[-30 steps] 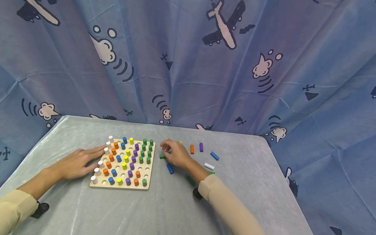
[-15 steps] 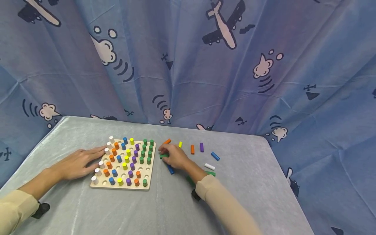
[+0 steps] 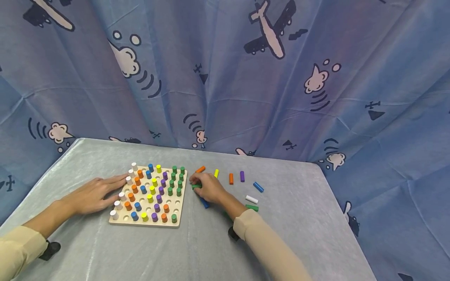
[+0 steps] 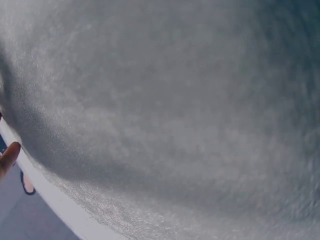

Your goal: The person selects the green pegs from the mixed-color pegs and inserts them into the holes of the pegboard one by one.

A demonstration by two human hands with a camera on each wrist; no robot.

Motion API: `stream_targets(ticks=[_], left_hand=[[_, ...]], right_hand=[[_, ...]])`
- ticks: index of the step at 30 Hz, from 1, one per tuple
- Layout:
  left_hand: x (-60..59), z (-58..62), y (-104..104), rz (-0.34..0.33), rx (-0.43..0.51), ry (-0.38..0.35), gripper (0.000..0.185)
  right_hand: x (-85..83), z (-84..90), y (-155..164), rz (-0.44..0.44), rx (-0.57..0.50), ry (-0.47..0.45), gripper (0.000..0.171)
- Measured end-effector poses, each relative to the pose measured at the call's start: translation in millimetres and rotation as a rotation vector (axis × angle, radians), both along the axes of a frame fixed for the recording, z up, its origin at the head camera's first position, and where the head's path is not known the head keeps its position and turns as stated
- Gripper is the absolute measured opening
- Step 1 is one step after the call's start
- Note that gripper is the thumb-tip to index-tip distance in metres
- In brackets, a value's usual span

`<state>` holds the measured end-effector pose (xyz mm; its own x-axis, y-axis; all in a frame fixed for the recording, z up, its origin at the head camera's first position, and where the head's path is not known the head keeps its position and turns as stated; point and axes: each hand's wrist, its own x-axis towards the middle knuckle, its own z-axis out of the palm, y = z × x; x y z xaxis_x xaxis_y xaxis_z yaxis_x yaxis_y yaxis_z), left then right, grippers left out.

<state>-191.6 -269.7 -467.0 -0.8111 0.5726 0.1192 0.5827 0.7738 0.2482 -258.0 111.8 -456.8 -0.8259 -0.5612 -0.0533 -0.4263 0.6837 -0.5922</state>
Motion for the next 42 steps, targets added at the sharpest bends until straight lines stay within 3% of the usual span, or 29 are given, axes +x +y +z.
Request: stream_targets(ticks=[18, 25, 42], left_hand=[[-0.6, -2.2, -2, -0.009, -0.007, 0.01, 0.056], [-0.4, -1.6, -1, -0.006, -0.009, 0.004, 0.057], [-0.4, -1.7, -2, -0.006, -0.005, 0.006, 0.058]], right_hand=[[9.2, 29.4, -3, 0.017, -0.14, 0.065, 0.031], [14.0, 39.1, -9, 0.034, -0.188, 0.034, 0.031], [24.2, 42.4, -24, 0.077, -0.281, 0.096, 0.028]])
